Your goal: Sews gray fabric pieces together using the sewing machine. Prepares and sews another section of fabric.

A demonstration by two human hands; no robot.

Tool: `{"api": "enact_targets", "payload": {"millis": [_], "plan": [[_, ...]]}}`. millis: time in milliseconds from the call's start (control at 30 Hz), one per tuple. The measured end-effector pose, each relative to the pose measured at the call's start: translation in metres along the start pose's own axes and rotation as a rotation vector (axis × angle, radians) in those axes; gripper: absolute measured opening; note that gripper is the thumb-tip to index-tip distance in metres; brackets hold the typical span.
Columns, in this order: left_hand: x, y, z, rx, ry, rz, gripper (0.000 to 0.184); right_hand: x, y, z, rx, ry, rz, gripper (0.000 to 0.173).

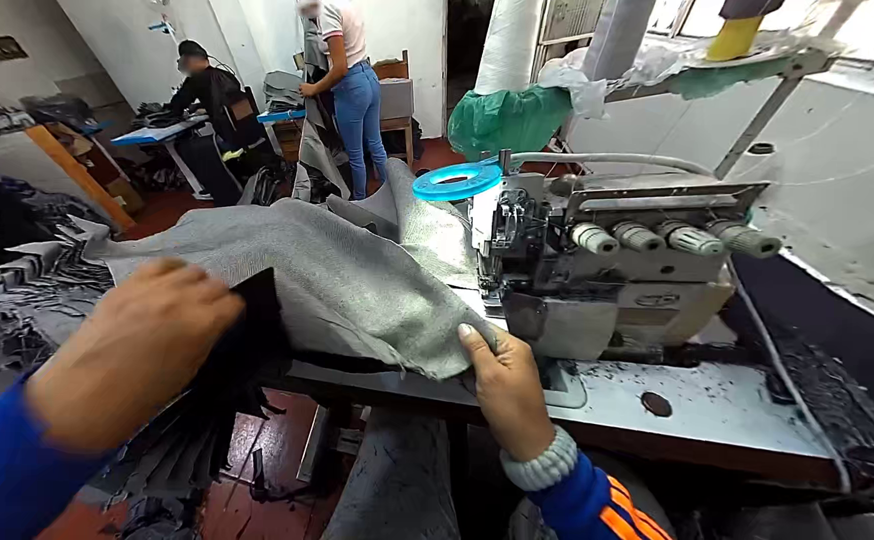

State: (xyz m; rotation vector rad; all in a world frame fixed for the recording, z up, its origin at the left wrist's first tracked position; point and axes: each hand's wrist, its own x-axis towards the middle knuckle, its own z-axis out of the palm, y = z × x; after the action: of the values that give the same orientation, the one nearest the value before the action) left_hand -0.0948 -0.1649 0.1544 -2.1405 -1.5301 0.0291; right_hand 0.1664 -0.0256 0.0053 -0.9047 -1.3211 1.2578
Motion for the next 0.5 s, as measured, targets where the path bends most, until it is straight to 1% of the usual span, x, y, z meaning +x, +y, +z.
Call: {"api": "enact_targets", "payload": {"millis": [67,100,133,167,200,233,267,300,333,367,400,433,467,500], "plan": [[-0.015,0.025,-0.012,-0.216,-0.012,0.117,0.015,0.001,0.005,-0.001,-0.019,0.038,-0.006,0.022],[-0.016,0.036,-0.012,-0.352,0.025,0.134,0.017,0.000,0.006,-0.002,-0.032,0.045,-0.019,0.021],[-0.014,0.038,-0.006,-0.457,0.116,0.104,0.016,0.000,0.007,-0.001,-0.044,0.047,-0.036,0.019],[-0.009,0.030,0.000,-0.511,0.208,0.040,0.016,0.000,0.007,-0.002,-0.062,0.044,-0.053,0.017],[0.002,0.018,0.003,-0.516,0.288,-0.029,0.021,0.000,0.007,-0.003,-0.092,0.037,-0.069,0.016],[0.017,0.006,0.006,-0.522,0.344,-0.080,0.027,0.000,0.006,-0.004,-0.125,0.031,-0.081,0.015],[0.031,-0.004,0.011,-0.547,0.345,-0.114,0.029,0.000,0.005,-0.006,-0.153,0.026,-0.085,0.015],[0.041,-0.006,0.015,-0.588,0.246,-0.112,0.026,0.001,0.004,-0.008,-0.170,0.022,-0.087,0.015],[0.048,0.000,0.017,-0.659,0.033,-0.085,0.020,0.003,0.002,-0.010,-0.185,0.031,-0.094,0.014],[0.054,0.012,0.018,-0.761,-0.279,-0.037,0.018,0.004,0.002,-0.012,-0.200,0.045,-0.105,0.013],[0.061,0.026,0.018,-0.905,-0.637,0.037,0.022,0.005,0.001,-0.014,-0.209,0.057,-0.113,0.013],[0.067,0.035,0.024,-1.047,-0.867,0.144,0.026,0.005,0.002,-0.015,-0.216,0.066,-0.115,0.013],[0.071,0.041,0.031,-1.157,-0.897,0.254,0.028,0.005,0.001,-0.014,-0.215,0.073,-0.105,0.014],[0.074,0.047,0.037,-1.199,-0.713,0.286,0.025,0.005,0.000,-0.013,-0.208,0.083,-0.093,0.016]]}}
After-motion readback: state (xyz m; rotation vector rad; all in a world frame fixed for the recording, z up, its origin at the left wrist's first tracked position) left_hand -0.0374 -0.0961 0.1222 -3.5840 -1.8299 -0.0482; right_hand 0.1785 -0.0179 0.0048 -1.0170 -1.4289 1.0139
